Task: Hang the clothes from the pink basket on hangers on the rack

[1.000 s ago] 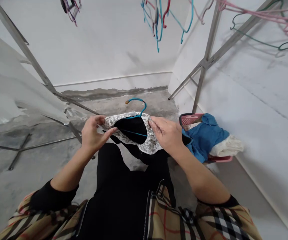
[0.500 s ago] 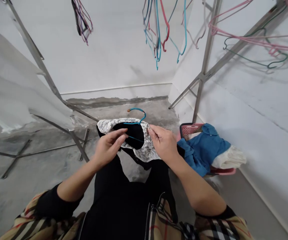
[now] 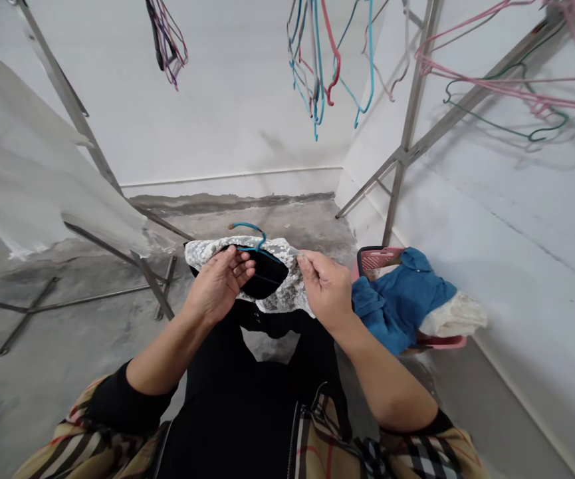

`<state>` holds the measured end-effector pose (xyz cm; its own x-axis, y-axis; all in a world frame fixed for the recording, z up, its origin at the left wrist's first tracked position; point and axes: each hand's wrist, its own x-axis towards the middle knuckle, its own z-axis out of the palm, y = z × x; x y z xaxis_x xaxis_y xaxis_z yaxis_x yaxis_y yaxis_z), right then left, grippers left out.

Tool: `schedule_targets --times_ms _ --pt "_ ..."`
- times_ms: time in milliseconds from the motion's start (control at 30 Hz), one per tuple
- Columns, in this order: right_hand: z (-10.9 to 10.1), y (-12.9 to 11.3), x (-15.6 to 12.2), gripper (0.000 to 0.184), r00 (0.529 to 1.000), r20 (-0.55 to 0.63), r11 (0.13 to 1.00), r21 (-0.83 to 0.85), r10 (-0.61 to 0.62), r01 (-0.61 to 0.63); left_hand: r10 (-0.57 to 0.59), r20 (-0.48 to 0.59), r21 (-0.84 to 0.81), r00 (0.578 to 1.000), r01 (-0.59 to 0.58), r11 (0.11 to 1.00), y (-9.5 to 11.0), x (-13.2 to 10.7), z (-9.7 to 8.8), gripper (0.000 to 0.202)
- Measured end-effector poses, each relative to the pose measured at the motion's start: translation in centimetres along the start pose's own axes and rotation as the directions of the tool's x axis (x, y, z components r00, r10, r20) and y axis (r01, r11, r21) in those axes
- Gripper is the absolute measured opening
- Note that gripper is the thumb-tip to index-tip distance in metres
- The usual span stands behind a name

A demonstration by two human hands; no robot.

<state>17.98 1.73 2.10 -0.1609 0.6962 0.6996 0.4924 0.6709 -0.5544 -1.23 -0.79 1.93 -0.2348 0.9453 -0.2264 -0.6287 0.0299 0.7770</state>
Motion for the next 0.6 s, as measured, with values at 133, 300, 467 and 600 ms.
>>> schedule_targets --times_ms 133,300,467,600 --pt "-0.6 -0.5 0.1 0.02 0.997 0.016 0.996 0.054 -0.074 0.073 0.023 -0.005 -0.044 1.0 -0.023 0.999 0.1 0.3 0.0 0.025" --pt "-1.3 0.6 -0.7 0.028 0.922 0.379 0.983 0.184 -0.084 0.014 0.039 -0.05 -0.08 0.998 -0.043 0.996 0.2 0.7 -0.3 0.016" --pt "-1.2 3.3 -2.9 0.051 0.781 0.606 0.971 0.058 0.15 -0.231 0.064 -0.044 -0.071 0.997 -0.067 0.995 0.6 1.2 -0.4 0.011" --pt "-0.3 3.7 -3.8 0.028 0.799 0.577 0.909 0.223 0.169 -0.353 0.098 -0.018 -0.052 0.995 -0.099 0.994 1.3 1.5 -0.2 0.011"
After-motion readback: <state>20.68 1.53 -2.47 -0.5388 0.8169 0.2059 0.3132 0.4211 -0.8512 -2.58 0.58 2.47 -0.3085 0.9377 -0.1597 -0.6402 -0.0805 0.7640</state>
